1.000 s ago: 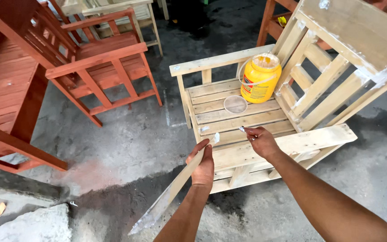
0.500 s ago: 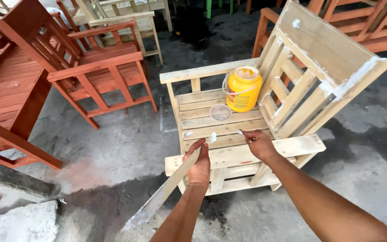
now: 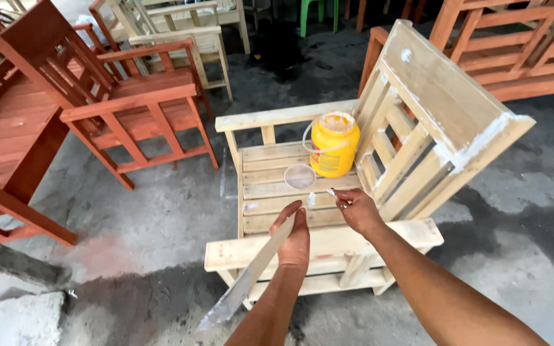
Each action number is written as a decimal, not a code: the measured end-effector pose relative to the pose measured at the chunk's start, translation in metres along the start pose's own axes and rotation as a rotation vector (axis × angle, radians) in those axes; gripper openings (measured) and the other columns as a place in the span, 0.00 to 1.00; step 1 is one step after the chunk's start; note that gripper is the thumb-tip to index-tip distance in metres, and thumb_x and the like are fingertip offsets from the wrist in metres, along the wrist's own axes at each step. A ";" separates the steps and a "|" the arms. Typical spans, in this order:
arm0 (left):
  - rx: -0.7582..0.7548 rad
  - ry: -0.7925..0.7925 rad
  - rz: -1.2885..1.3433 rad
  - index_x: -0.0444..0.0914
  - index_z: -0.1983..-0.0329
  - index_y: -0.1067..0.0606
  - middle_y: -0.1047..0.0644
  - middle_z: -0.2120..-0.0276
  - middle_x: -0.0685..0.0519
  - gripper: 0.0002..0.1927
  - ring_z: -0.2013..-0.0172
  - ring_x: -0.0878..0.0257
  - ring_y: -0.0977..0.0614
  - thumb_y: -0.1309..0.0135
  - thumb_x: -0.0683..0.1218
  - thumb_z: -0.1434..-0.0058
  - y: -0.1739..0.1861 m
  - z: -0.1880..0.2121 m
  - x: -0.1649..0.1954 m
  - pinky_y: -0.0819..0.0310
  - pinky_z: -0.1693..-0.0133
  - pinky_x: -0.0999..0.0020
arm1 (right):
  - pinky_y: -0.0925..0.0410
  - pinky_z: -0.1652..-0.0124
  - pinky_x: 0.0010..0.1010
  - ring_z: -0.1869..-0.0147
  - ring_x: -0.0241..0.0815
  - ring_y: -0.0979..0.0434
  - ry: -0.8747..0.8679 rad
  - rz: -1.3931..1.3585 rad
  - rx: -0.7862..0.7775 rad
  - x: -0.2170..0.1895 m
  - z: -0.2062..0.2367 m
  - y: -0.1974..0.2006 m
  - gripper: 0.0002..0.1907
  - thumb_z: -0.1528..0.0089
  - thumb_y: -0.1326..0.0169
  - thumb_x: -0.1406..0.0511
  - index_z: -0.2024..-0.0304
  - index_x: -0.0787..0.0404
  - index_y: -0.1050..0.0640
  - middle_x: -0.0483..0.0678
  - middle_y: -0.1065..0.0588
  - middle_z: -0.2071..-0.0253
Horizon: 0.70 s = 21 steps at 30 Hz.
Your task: The person applies white wood glue to the joints and edges of a wooden chair frame using a small wooden stick. They repeatedly dip the stick into a yellow glue container and spread the adhesive along the chair's backrest and seat frame.
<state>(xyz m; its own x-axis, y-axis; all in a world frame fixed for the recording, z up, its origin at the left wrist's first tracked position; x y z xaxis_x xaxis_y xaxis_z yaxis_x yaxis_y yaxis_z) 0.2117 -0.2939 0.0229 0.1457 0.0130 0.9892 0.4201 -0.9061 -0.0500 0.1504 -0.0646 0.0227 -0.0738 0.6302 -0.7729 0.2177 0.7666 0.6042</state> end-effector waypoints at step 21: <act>-0.064 -0.432 0.100 0.35 0.54 0.19 0.25 0.56 0.42 0.13 0.56 0.49 0.20 0.45 0.33 0.41 -0.168 -0.129 0.012 0.24 0.53 0.59 | 0.28 0.51 0.36 0.52 0.53 0.19 -0.040 0.068 0.269 0.054 -0.162 0.039 0.15 0.40 0.42 0.65 0.51 0.53 0.16 0.55 0.21 0.54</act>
<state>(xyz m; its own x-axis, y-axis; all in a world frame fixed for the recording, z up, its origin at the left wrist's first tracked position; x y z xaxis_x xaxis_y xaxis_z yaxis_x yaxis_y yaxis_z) 0.0277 -0.1957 0.0611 0.5490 0.0866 0.8313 0.3306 -0.9360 -0.1209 -0.0026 0.0189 0.0362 -0.0134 0.6695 -0.7427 0.4717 0.6591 0.5857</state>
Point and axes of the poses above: each hand's wrist, its own z-axis away from the middle knuckle, its own y-axis out of the back of the hand, x = y × z, the point moved 9 cm from there along -z, towards the middle knuckle
